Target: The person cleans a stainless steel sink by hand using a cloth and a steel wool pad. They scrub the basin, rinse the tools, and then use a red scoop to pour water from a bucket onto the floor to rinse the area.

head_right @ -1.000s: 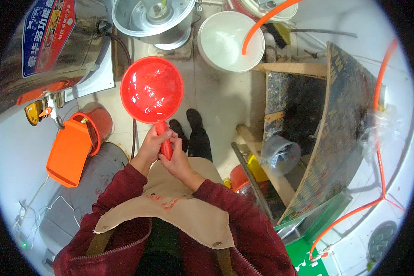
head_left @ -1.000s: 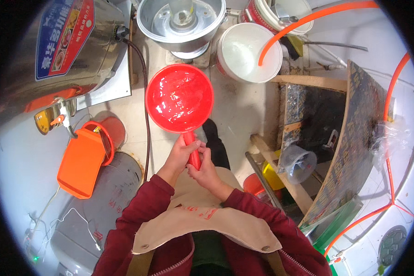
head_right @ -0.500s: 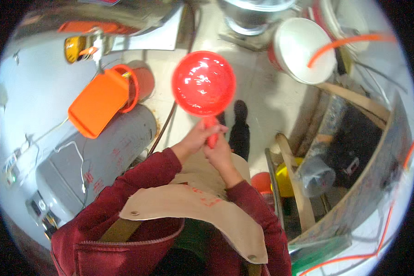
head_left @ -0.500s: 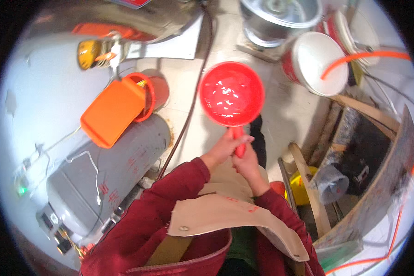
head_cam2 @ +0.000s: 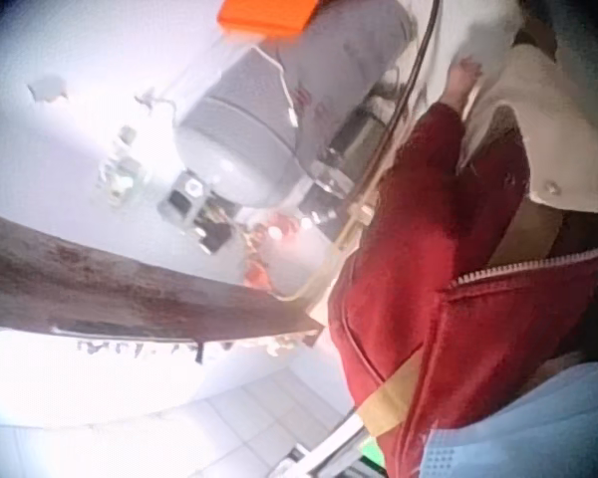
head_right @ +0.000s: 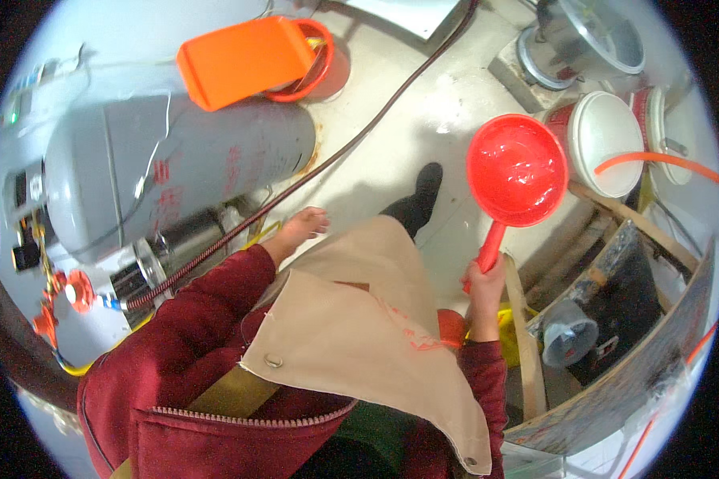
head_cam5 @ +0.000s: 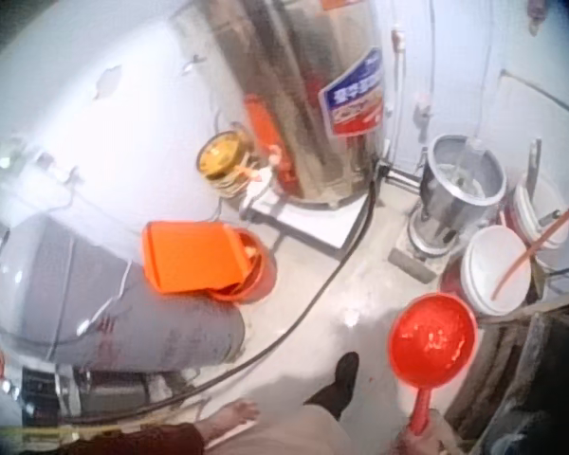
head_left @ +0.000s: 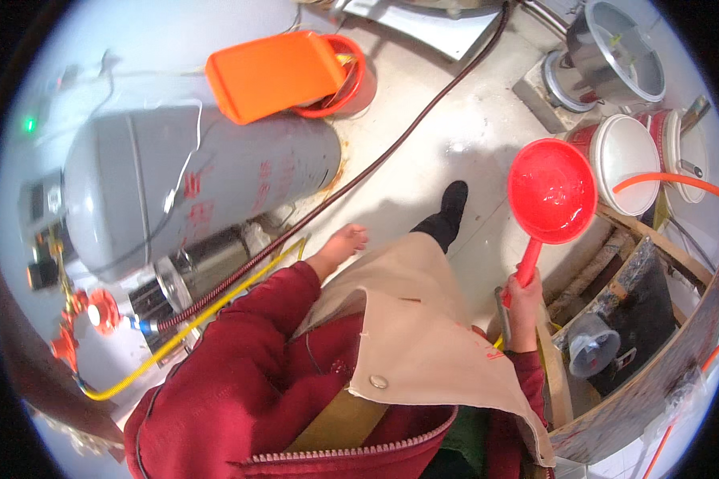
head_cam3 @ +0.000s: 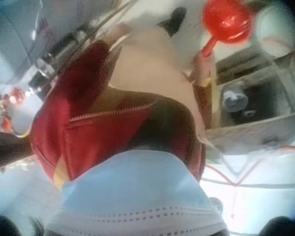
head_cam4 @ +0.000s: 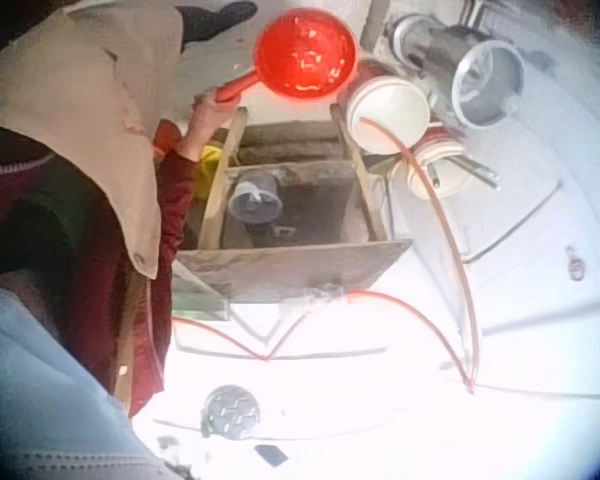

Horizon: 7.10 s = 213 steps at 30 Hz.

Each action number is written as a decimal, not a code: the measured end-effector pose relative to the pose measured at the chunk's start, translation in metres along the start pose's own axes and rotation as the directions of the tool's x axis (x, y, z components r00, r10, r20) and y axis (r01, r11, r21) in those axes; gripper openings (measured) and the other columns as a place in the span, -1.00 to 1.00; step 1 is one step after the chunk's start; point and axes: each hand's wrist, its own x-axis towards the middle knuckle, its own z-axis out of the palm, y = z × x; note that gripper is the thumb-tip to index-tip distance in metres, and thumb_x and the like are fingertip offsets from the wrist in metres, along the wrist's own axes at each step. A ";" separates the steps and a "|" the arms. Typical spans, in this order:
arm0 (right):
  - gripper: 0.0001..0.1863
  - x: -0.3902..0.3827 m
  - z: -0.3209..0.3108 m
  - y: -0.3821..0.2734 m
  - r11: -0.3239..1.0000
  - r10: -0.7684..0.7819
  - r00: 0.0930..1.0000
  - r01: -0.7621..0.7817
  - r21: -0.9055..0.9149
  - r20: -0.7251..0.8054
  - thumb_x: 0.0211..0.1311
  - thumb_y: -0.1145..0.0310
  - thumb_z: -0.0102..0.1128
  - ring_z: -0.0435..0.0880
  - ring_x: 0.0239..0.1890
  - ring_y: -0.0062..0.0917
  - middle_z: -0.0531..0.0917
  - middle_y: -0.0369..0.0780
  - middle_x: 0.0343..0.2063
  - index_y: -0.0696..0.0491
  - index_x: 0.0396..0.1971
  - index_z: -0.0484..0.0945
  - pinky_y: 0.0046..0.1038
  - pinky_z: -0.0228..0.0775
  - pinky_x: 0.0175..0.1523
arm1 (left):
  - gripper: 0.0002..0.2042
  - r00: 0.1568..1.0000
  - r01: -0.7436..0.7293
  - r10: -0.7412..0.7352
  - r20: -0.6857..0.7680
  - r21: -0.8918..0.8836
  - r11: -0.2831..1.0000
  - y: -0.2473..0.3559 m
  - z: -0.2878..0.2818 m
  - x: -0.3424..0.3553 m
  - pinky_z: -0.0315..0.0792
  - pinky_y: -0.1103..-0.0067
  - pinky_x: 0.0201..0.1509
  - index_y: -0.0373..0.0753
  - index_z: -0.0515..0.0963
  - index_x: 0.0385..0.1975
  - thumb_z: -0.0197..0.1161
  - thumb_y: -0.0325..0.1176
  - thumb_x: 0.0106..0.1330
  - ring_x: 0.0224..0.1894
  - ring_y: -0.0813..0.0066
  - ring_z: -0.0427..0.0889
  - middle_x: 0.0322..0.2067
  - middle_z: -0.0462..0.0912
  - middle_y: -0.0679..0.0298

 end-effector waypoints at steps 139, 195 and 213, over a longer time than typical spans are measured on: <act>-0.85 -0.100 0.513 0.508 0.590 0.346 0.925 -0.345 0.730 0.158 0.03 0.26 -0.01 0.47 -0.75 -0.45 0.45 -0.21 -0.68 -0.03 -0.42 0.34 -0.51 0.09 -0.77 | -0.72 0.966 0.214 -0.211 -0.152 0.007 0.977 -0.666 -0.396 -0.219 0.41 0.55 -0.09 -0.29 0.33 -0.01 0.03 -0.30 0.37 -0.21 0.51 0.49 -0.18 0.50 0.26; -0.47 0.302 -0.207 -0.038 0.856 -0.270 0.860 0.008 -0.517 -0.433 0.16 0.45 -0.13 0.52 -0.50 -0.30 0.53 -0.04 -0.36 -0.01 0.19 0.16 -0.32 0.38 -0.46 | -0.71 0.950 0.293 -0.187 -0.252 0.500 0.815 -0.261 -0.198 -0.124 0.42 0.45 -0.33 -0.29 0.53 -0.45 0.09 -0.14 0.22 -0.41 0.37 0.57 -0.47 0.59 0.18; -0.76 0.571 -0.276 0.052 0.990 -0.082 0.995 0.087 -0.109 0.047 0.02 0.40 0.15 0.56 -0.42 -0.41 0.59 -0.18 -0.47 -0.03 -0.24 0.57 -0.46 0.37 -0.39 | -0.80 0.835 0.545 -0.479 -0.270 0.295 0.785 -0.134 -0.027 -0.192 0.42 0.51 -0.38 -0.20 0.56 -0.41 0.07 -0.23 0.24 -0.49 0.44 0.56 -0.56 0.57 0.23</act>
